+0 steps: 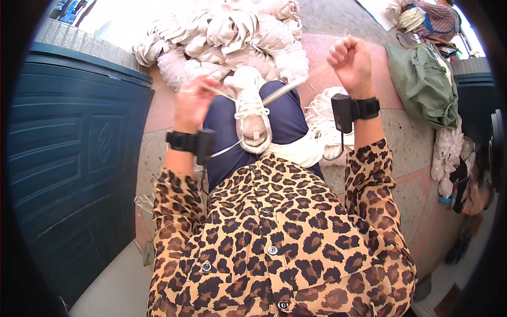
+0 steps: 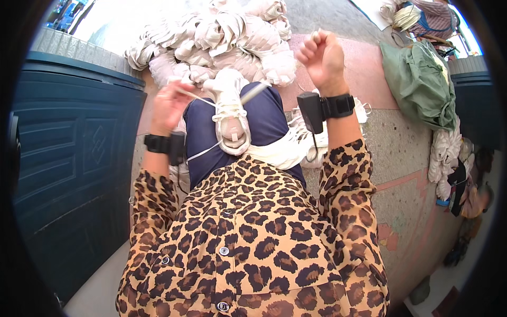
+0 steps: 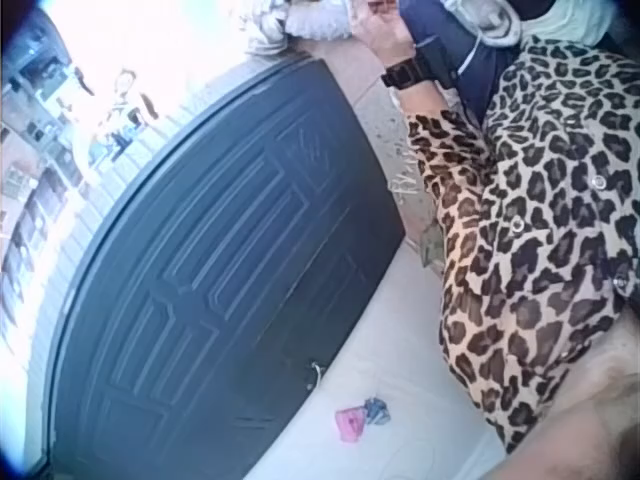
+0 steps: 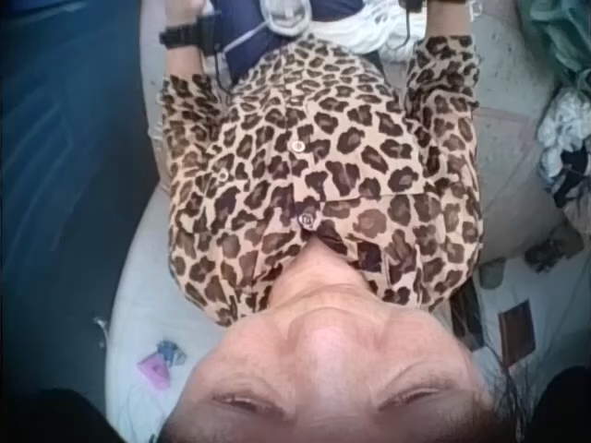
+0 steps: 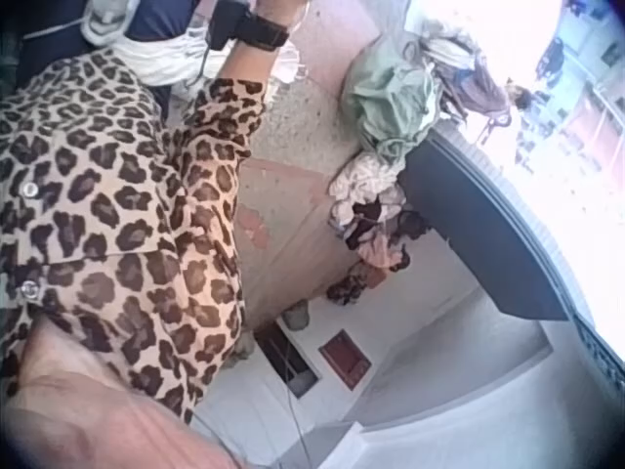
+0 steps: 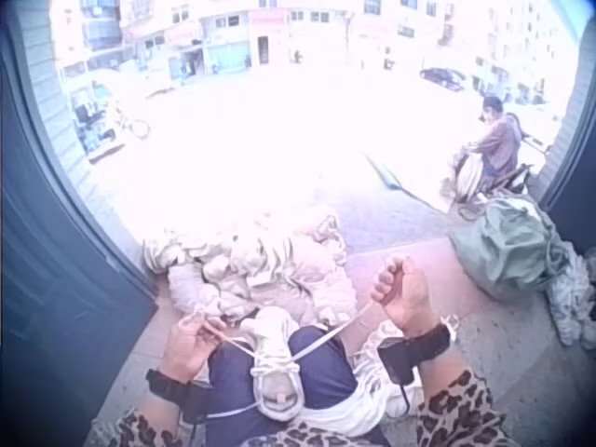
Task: Tying laces or strings on white shoes.
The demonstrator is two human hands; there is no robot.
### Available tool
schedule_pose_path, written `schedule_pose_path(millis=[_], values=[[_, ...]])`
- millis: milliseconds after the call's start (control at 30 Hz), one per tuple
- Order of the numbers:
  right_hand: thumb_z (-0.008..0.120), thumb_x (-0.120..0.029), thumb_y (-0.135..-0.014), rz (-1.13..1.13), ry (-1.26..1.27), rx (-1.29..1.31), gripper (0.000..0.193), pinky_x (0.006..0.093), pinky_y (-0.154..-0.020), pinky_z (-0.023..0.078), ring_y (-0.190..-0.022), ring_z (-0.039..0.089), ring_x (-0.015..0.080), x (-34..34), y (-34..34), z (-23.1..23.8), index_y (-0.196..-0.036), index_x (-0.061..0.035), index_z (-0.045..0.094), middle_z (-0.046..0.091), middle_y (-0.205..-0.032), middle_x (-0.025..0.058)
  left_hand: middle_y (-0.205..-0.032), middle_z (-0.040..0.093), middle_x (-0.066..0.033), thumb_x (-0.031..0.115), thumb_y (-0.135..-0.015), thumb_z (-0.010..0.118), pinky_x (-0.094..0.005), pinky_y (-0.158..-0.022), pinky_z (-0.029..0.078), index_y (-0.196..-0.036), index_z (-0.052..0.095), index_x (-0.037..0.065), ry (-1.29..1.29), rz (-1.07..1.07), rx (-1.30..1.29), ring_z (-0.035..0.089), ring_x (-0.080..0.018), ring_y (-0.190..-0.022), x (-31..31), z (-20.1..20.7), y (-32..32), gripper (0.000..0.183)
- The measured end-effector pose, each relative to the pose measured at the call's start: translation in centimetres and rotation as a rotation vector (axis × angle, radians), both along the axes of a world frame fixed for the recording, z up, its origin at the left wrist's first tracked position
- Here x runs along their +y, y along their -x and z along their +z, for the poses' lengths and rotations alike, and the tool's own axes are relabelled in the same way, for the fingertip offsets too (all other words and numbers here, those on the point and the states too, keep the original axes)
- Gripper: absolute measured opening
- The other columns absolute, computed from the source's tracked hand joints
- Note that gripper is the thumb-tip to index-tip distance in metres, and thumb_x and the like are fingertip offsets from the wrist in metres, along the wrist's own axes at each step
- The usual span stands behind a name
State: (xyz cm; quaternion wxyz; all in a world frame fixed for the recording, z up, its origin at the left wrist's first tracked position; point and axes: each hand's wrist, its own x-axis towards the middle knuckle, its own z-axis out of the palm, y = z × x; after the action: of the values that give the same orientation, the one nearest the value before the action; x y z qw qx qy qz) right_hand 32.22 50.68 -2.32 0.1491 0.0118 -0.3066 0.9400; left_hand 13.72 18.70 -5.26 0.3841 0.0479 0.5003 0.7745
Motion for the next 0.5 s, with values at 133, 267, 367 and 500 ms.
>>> schedule_pose_path(millis=[133, 267, 367, 500], values=[[0.049, -0.010, -0.085, -0.298, -0.913, -0.802, 0.015, 0.0210, -0.049, 0.041, -0.057, 0.051, 0.0065, -5.5, -1.8, -4.2, -0.094, -0.0017, 0.057, 0.055, -0.064, 0.0017, -0.069, 0.051, -0.0029, 0.017, -0.090, 0.047, -0.0296, -0.065, 0.044, -0.092, 0.052, 0.005, -0.240, 0.333, -0.319, 0.050, -0.0134, -0.062, -7.8, -2.0, 7.8, 0.013], [0.053, -0.010, -0.082, 0.091, -1.118, -0.653, 0.016, 0.0256, -0.060, 0.047, -0.061, 0.058, 0.0123, -12.9, -3.1, -6.9, -0.087, 0.0016, 0.063, 0.060, -0.063, 0.0077, -0.064, 0.046, 0.0029, 0.017, -0.089, 0.048, -0.0195, -0.048, 0.035, -0.093, 0.055, 0.004, 0.205, 0.181, -0.025, 0.039, -0.0057, -0.051, -7.9, -1.8, 4.8, 0.014], [0.049, -0.014, -0.080, 0.017, -1.500, -0.595, 0.019, 0.0371, -0.060, 0.045, -0.063, 0.057, 0.0295, -14.7, -2.6, -10.5, -0.071, -0.0001, 0.058, 0.057, -0.064, 0.0156, -0.065, 0.055, 0.0013, 0.014, -0.085, 0.054, -0.0184, -0.050, 0.038, -0.096, 0.060, 0.002, 0.515, -0.098, 0.308, 0.045, -0.0039, -0.054, -5.5, -2.9, -0.2, 0.017], [0.048, -0.014, -0.080, -0.241, -1.693, -0.651, 0.019, 0.0413, -0.066, 0.043, -0.073, 0.056, 0.0322, -16.1, -1.7, -11.2, -0.069, -0.0034, 0.059, 0.059, -0.071, 0.0146, -0.073, 0.061, -0.0028, 0.012, -0.084, 0.054, -0.0184, -0.055, 0.043, -0.099, 0.059, -0.001, 0.673, -0.269, 0.300, 0.055, -0.0071, -0.061, -3.4, -4.4, -6.1, 0.020]])
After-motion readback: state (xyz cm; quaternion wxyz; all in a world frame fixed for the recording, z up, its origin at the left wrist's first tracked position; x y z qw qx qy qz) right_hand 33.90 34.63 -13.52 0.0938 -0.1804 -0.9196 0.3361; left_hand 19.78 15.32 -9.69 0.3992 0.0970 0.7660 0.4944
